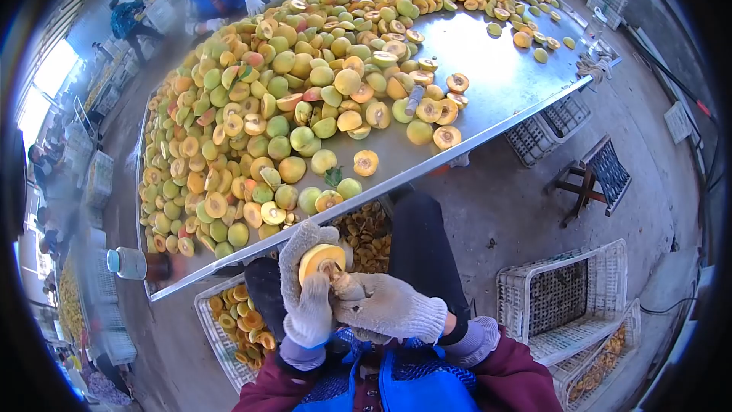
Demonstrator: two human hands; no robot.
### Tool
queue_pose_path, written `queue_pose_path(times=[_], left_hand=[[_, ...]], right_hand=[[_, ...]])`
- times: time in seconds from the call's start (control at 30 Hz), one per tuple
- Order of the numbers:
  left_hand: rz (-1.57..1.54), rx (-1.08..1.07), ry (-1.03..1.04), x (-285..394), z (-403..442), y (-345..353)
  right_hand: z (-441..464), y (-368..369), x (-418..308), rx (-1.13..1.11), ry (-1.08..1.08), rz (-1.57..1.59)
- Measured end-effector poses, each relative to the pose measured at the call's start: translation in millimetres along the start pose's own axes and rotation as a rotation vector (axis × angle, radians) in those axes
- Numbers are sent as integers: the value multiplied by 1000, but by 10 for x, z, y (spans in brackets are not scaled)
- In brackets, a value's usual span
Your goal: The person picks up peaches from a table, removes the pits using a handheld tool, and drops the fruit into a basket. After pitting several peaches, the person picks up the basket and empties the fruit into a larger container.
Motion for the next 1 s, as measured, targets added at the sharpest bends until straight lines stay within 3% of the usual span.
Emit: queue_pose_path(times=[0.1, 0.2, 0.3, 0.37, 0.4, 0.47, 0.57, 0.63, 0.73, 0.83, 0.87, 0.93, 1.0], left_hand=[[-113, 94, 9, 17, 15, -32], [-39, -10, -336, 191, 197, -41], [-48, -14, -474, 239, 233, -33], [266, -195, -252, 317, 263, -41], [267, -195, -252, 340, 287, -44], [507, -344, 77, 423, 324, -8], [466, -423, 147, 438, 323, -52], [400, -434, 232, 421, 285, -79], [286, -423, 322, 340, 178, -119], [-48, -191, 177, 183, 40, -76], [-49, -189, 177, 193, 86, -115], [236, -382, -146, 319, 300, -95], [234, -402, -128, 269, 326, -142]], right_hand=[[62, 50, 65, -22, -31, 29], [57, 69, 106, -103, 18, 106], [14, 71, 151, -206, 54, 238], [1, 88, 200, -273, 24, 316], [6, 100, 233, -320, 4, 372], [1, 112, 222, -367, -14, 425], [0, 143, 115, -358, -151, 425], [-11, 200, 95, -474, -251, 538], [76, 163, 305, -673, -107, 475], [36, 194, 259, -584, -190, 481], [7, 216, 192, -584, -188, 480], [-8, 217, 59, -269, -114, 498], [39, 230, 85, -239, -124, 427]])
Point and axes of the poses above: each hand's wrist, its own z-axis towards the middle knuckle, its own y-axis out of the palm, x = y × z, the point moved 2 cm from there along z, towards the middle knuckle, and after that the axes turned 13 degrees about -z, right-handed, at the moved point
